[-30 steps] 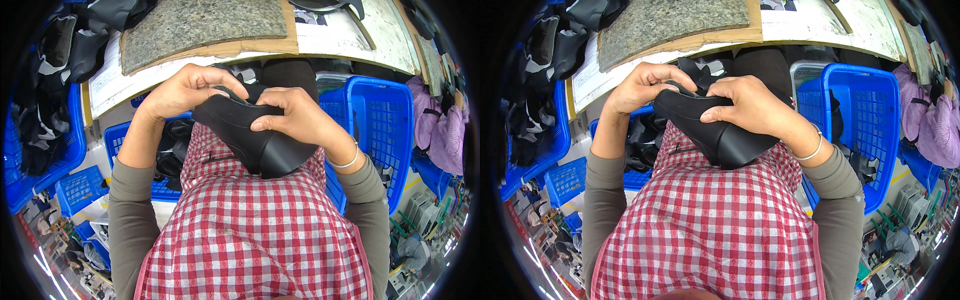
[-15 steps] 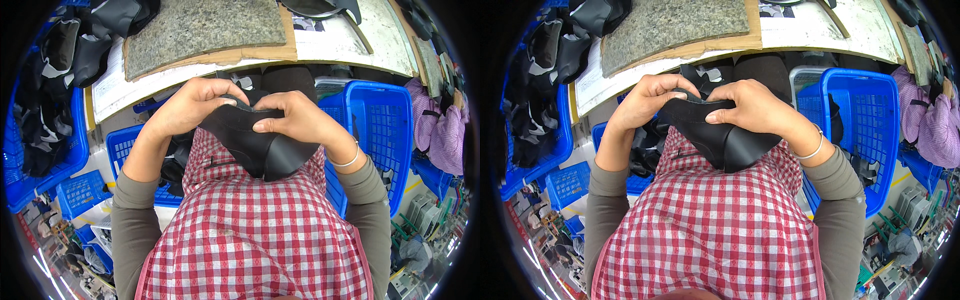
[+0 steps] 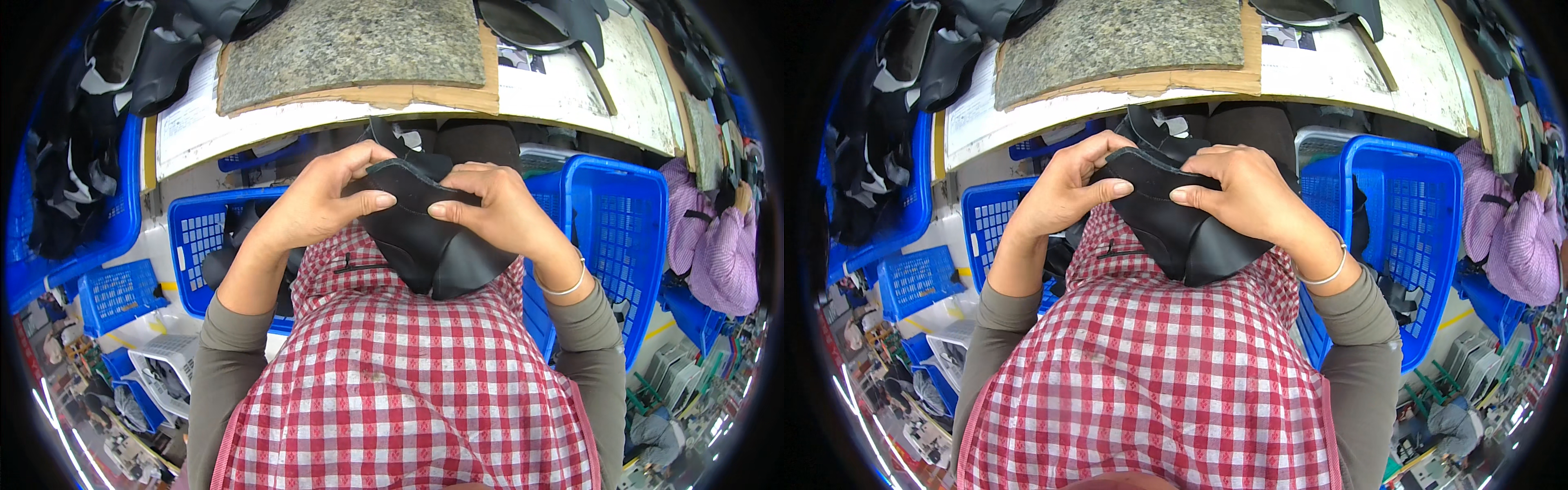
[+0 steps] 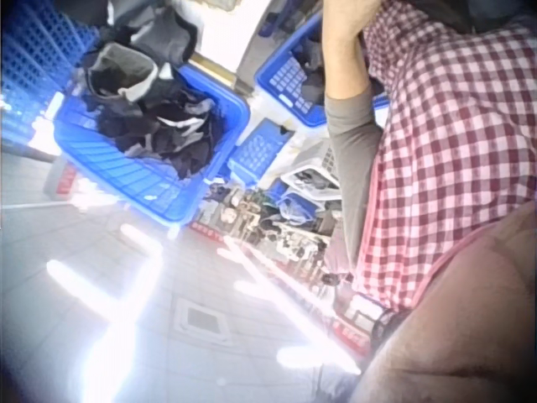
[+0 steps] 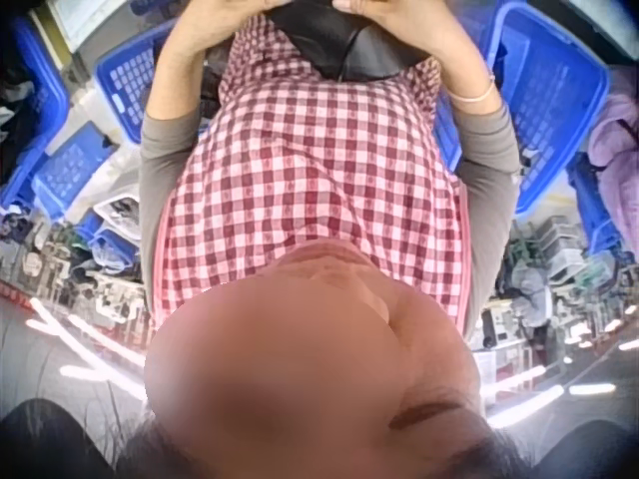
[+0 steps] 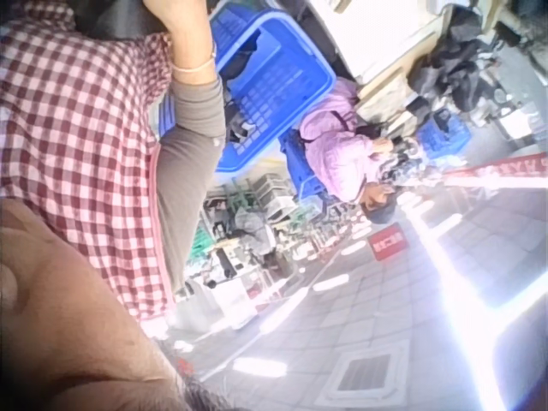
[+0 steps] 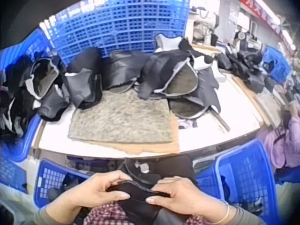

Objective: The person repeatedly picks up black shoe uppers and white insoles from a workbench, aligns them, and presses the insole into the upper by hand. The person turns each assembled unit over to check the fit and then places it into a blue basket. The process repeats for multiple units throughout the clip.

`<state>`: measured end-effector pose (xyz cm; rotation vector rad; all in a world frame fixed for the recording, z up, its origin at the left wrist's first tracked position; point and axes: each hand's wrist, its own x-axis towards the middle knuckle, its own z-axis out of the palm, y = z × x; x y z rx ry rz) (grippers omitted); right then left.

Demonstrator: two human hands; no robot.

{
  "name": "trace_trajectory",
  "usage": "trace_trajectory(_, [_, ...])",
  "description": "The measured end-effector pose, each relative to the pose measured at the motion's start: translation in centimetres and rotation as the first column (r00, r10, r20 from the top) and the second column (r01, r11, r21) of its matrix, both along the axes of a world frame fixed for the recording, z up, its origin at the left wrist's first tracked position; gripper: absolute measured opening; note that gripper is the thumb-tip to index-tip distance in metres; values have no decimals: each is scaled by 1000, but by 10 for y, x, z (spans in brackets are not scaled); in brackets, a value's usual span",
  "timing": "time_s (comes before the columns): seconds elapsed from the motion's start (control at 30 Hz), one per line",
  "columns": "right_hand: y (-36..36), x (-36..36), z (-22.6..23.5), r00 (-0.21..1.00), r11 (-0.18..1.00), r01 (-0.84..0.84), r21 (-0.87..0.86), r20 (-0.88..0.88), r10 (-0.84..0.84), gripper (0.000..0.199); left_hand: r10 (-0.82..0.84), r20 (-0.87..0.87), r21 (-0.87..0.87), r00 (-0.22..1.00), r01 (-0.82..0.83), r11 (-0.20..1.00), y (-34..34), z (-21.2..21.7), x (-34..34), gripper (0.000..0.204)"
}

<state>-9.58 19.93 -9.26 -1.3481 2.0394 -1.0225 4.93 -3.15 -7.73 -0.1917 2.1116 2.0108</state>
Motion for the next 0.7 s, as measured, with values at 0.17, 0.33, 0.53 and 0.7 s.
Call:
trace_trajectory(0.17, [-16,7,9,987,997,-72,-7,-141,70,42,87,-35,-28,996,-88,996,4,1,9,31])
trace_trajectory(0.33, [-30,17,17,1000,993,17,-120,6,-17,51,100,-20,-122,995,-101,987,5,4,12,31])
trace_trajectory(0.53, [-36,18,20,997,988,-65,139,-29,69,38,210,-108,-220,972,-229,948,15,-2,15,31])
trace_trajectory(0.7, [-36,18,19,992,985,-103,135,-60,112,37,214,-98,-179,972,-229,957,15,-5,19,29])
